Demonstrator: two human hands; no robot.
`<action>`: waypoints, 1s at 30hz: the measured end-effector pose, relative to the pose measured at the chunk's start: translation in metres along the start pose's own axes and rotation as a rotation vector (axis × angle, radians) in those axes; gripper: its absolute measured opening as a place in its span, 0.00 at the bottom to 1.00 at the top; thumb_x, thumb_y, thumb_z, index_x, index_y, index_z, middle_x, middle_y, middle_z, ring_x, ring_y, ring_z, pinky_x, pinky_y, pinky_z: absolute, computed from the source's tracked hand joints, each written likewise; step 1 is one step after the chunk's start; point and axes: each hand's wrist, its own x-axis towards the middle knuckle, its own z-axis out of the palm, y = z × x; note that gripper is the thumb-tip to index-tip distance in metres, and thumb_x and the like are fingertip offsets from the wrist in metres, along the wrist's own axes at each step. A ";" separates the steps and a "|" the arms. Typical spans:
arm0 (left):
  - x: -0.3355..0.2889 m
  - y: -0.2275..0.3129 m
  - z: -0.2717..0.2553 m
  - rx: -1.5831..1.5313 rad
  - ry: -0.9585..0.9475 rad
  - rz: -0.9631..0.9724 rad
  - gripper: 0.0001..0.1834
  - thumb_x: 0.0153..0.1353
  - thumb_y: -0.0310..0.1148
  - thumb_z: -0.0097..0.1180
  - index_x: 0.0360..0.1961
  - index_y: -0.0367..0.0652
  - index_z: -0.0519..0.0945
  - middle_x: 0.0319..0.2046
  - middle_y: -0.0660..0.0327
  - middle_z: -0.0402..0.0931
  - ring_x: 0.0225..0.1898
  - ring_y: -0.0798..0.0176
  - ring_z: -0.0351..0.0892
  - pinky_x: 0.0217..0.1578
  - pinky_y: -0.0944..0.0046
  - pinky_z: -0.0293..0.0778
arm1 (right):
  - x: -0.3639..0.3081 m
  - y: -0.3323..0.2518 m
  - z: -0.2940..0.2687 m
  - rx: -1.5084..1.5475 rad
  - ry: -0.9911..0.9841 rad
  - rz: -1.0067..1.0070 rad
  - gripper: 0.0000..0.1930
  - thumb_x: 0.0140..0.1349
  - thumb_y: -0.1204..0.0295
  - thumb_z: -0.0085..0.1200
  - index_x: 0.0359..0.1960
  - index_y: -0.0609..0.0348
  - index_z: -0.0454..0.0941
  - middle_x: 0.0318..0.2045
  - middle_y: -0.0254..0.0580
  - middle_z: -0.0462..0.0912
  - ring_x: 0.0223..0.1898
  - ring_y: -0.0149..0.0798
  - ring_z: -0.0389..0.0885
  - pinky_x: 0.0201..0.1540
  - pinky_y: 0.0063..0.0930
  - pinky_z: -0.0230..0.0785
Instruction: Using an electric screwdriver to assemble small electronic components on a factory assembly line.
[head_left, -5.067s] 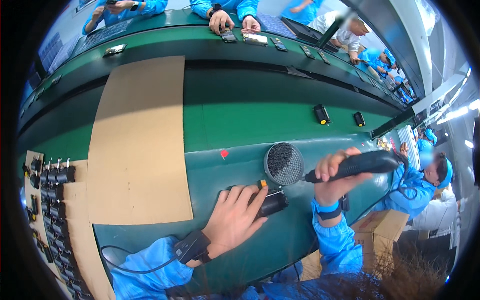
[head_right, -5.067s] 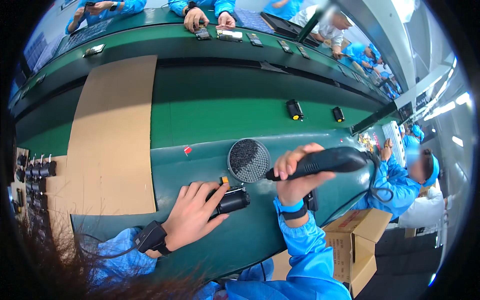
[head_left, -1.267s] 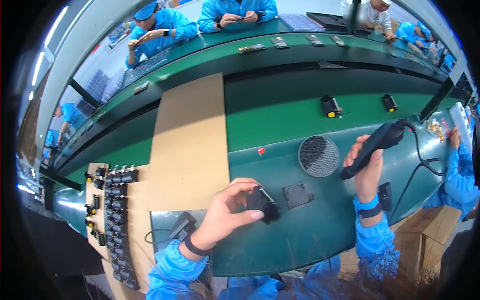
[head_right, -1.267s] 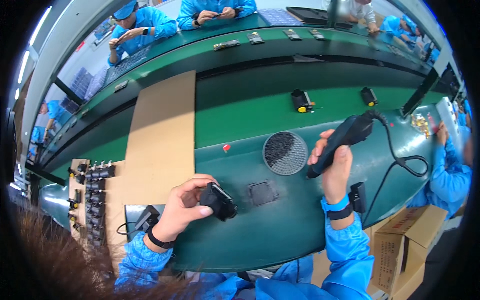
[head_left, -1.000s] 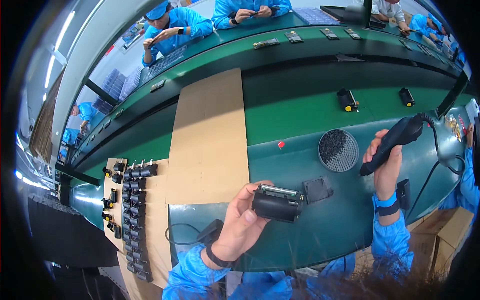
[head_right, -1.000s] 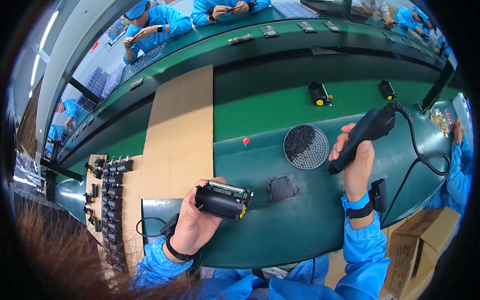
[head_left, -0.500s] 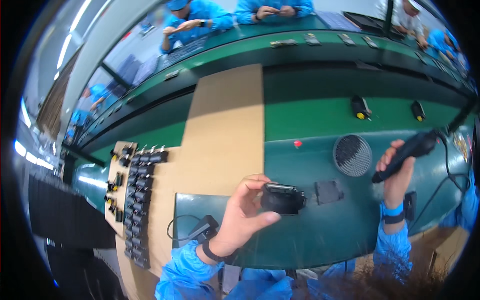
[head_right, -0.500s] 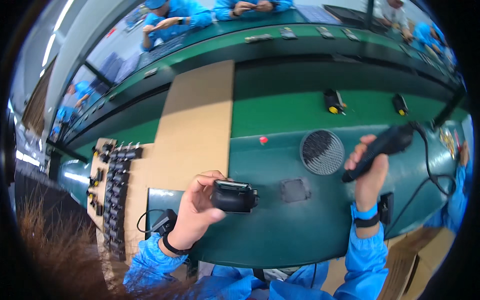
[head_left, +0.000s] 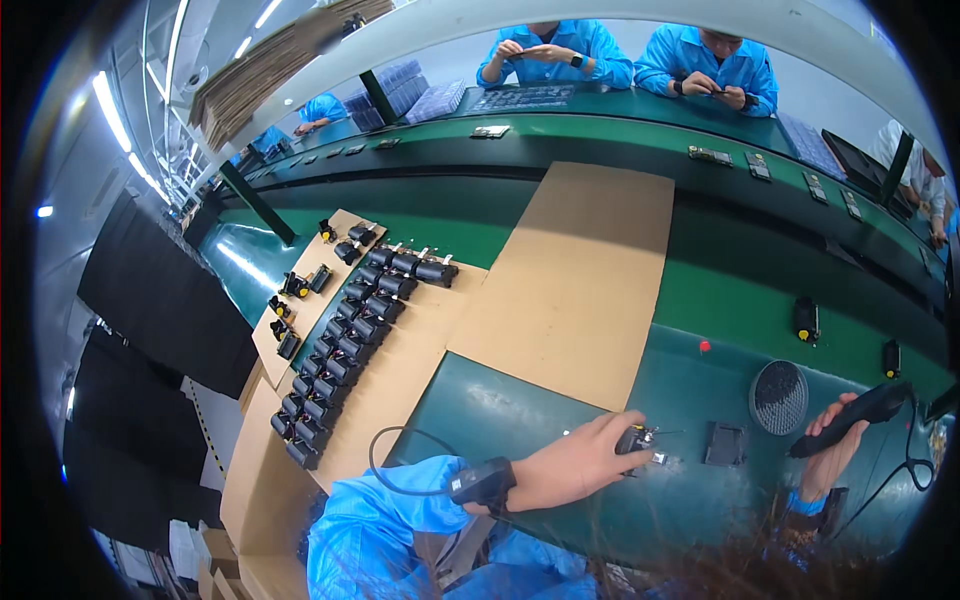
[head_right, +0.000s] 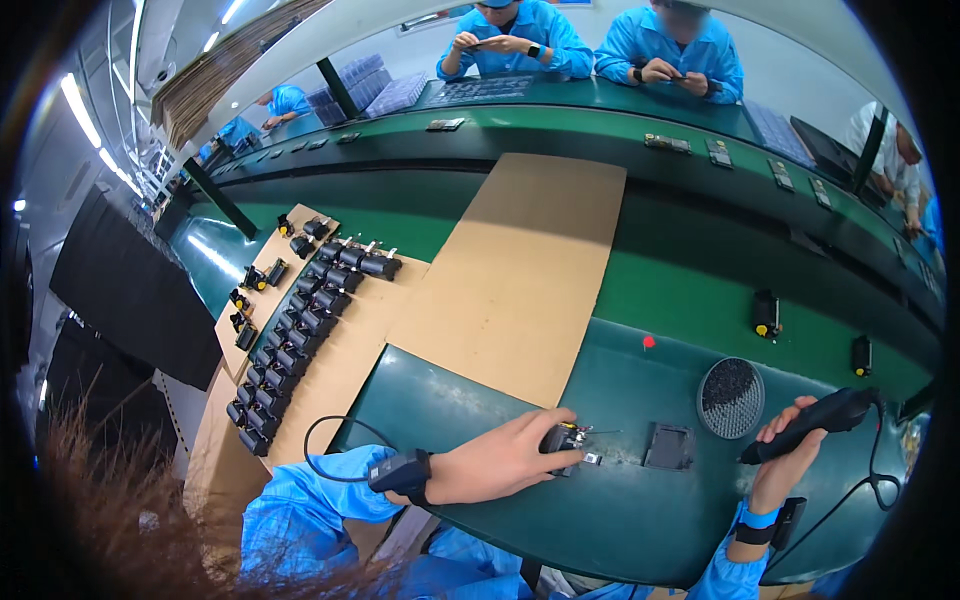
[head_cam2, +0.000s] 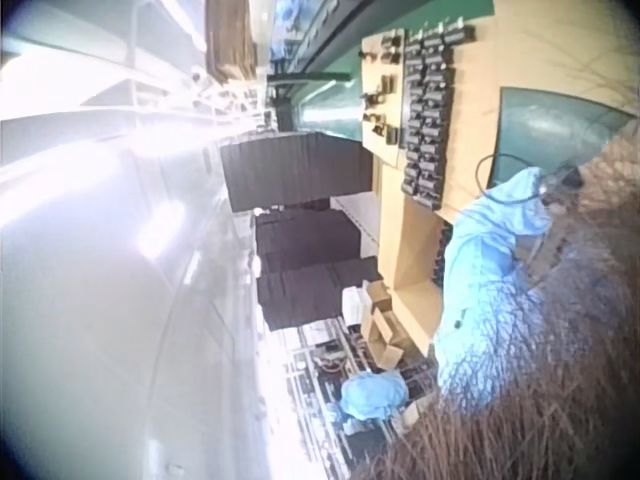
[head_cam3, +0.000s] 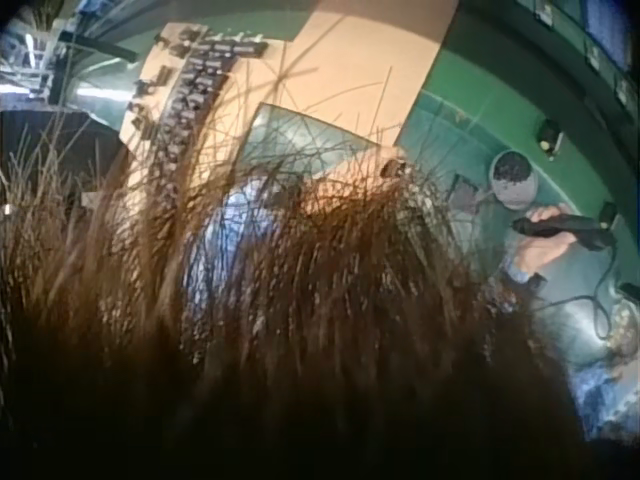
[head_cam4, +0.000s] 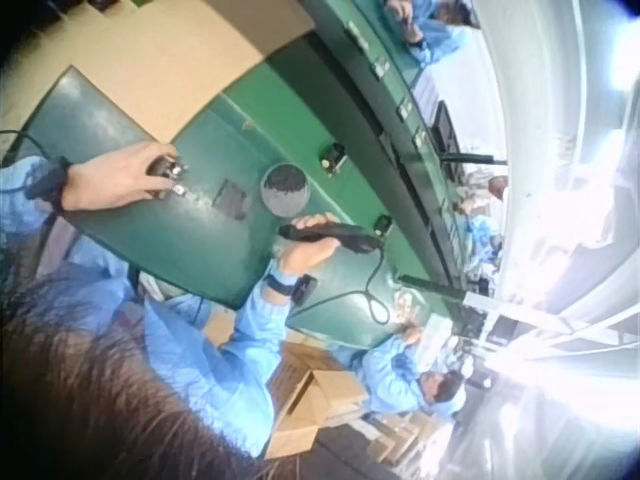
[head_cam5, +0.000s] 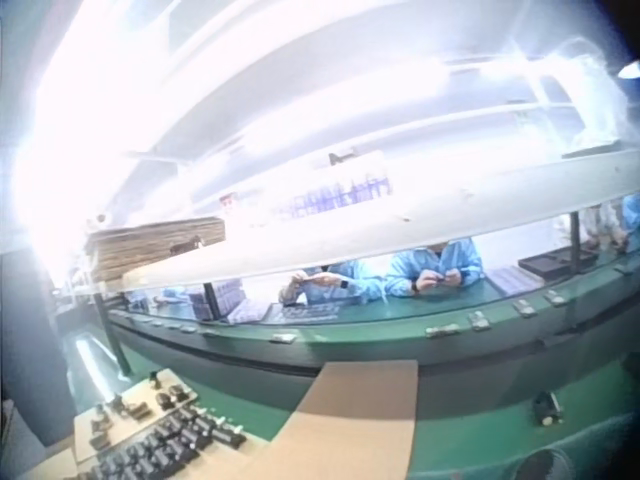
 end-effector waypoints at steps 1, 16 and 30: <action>-0.003 -0.002 -0.003 -0.055 0.038 -0.034 0.22 0.62 0.29 0.60 0.58 0.41 0.75 0.63 0.45 0.62 0.64 0.38 0.67 0.63 0.50 0.69 | 0.000 0.000 -0.003 -0.001 0.002 -0.004 0.26 0.78 0.46 0.38 0.56 0.59 0.65 0.31 0.32 0.68 0.28 0.27 0.68 0.31 0.23 0.63; -0.130 -0.183 -0.107 0.785 0.704 -0.924 0.25 0.48 0.46 0.72 0.41 0.43 0.77 0.40 0.56 0.73 0.49 0.48 0.71 0.49 0.51 0.67 | -0.001 -0.006 -0.005 0.005 0.063 -0.015 0.27 0.77 0.44 0.38 0.55 0.58 0.66 0.30 0.32 0.68 0.27 0.27 0.68 0.30 0.22 0.63; -0.069 -0.174 -0.097 0.697 0.834 -0.673 0.23 0.52 0.36 0.71 0.46 0.43 0.75 0.58 0.50 0.70 0.60 0.41 0.68 0.58 0.43 0.64 | 0.001 -0.031 -0.014 -0.352 -0.030 0.025 0.23 0.76 0.54 0.47 0.56 0.65 0.72 0.36 0.37 0.77 0.35 0.31 0.79 0.40 0.28 0.73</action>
